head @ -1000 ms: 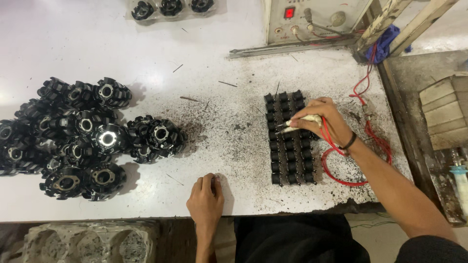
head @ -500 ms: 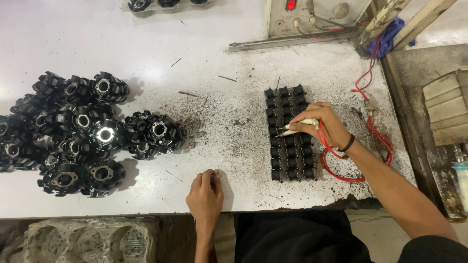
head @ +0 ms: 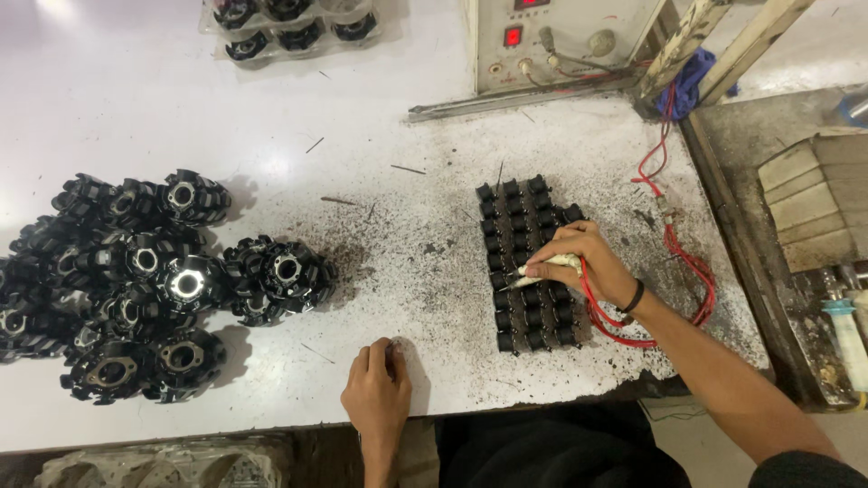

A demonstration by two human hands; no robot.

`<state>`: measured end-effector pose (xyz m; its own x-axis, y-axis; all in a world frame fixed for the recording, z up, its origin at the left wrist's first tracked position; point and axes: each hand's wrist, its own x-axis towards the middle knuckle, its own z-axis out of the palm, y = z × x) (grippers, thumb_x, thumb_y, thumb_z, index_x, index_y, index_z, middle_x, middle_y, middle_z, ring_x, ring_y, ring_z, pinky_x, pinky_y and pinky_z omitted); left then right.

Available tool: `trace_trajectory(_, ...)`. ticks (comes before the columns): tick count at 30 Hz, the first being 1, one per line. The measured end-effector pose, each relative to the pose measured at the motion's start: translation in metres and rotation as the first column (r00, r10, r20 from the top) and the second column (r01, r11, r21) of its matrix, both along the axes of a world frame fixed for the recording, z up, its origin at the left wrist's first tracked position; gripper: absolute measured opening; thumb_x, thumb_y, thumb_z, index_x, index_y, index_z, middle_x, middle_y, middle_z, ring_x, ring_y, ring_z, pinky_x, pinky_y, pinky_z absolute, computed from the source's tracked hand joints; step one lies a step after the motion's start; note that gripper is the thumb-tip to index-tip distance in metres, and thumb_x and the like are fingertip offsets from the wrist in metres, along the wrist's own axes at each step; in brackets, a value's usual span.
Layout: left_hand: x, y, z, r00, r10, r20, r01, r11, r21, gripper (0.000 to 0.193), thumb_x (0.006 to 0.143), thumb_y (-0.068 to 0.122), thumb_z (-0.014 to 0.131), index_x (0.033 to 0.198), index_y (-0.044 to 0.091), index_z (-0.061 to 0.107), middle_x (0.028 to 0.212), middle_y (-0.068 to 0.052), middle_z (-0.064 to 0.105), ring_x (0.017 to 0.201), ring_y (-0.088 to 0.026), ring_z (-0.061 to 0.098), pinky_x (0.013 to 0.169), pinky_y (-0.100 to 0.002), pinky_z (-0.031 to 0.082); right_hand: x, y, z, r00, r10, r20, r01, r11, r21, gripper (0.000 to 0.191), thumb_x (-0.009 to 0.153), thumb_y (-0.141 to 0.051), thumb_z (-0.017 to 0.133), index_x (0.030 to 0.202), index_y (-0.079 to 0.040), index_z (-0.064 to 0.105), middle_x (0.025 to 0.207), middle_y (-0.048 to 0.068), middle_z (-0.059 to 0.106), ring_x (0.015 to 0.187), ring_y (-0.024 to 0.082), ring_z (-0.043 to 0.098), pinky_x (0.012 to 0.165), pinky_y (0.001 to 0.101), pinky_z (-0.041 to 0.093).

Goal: The person trims excess flash from rows of small black molded wheel components using a heated hand tool, holding each part steady while working around its edges. They then touch the parts with a red probe tool, place trimmed parts into a molded pulp tray, and arrange the finished parts in rows on the workbench.

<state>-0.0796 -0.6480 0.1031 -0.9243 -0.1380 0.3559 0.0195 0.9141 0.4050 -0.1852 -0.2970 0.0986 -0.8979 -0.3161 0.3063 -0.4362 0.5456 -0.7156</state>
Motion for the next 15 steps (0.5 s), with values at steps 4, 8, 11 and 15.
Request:
trace_trajectory(4,0.003,-0.001,-0.001,1.000,-0.010,0.001,0.010,1.000,0.019,0.010,0.091,0.016,0.070,0.099,0.009,0.070,0.082,-0.006,0.069,0.073,-0.027,0.068,0.057,-0.040,0.053,0.006,-0.004,0.013,0.999,-0.016,0.029,0.015,0.999,0.043,0.016,0.077,-0.027,0.088,0.090,-0.019,0.085,0.066,-0.002,0.064,0.074,0.011,0.059,0.102,0.0344,0.033)
trace_trajectory(8,0.004,-0.002,-0.005,1.000,-0.023,-0.008,0.023,1.000,0.020,0.009,0.092,0.015,0.070,0.099,0.009,0.070,0.083,-0.006,0.069,0.074,-0.027,0.068,0.059,-0.040,0.053,0.020,-0.005,0.029,1.000,0.021,-0.017,-0.020,0.999,0.025,0.017,0.077,-0.027,0.087,0.091,-0.018,0.083,0.071,-0.004,0.069,0.073,0.010,0.061,0.100,0.0346,0.033)
trace_trajectory(11,0.000,-0.002,-0.008,0.999,-0.030,-0.010,0.030,0.999,0.019,0.009,0.093,0.015,0.070,0.100,0.009,0.069,0.084,-0.007,0.068,0.075,-0.028,0.067,0.060,-0.041,0.053,0.033,-0.002,0.033,0.999,0.047,-0.015,-0.047,0.999,-0.020,0.018,0.077,-0.026,0.086,0.091,-0.017,0.081,0.072,-0.004,0.068,0.075,0.011,0.062,0.104,0.0359,0.033)
trace_trajectory(15,-0.006,0.000,-0.009,0.999,-0.049,-0.012,0.049,0.999,0.008,0.010,0.093,0.015,0.070,0.101,0.008,0.069,0.086,-0.007,0.068,0.078,-0.029,0.068,0.061,-0.041,0.053,0.033,-0.007,0.025,0.997,0.002,0.075,0.000,1.000,-0.023,0.016,0.076,-0.027,0.087,0.089,-0.019,0.082,0.073,-0.005,0.070,0.075,0.010,0.063,0.098,0.0345,0.036)
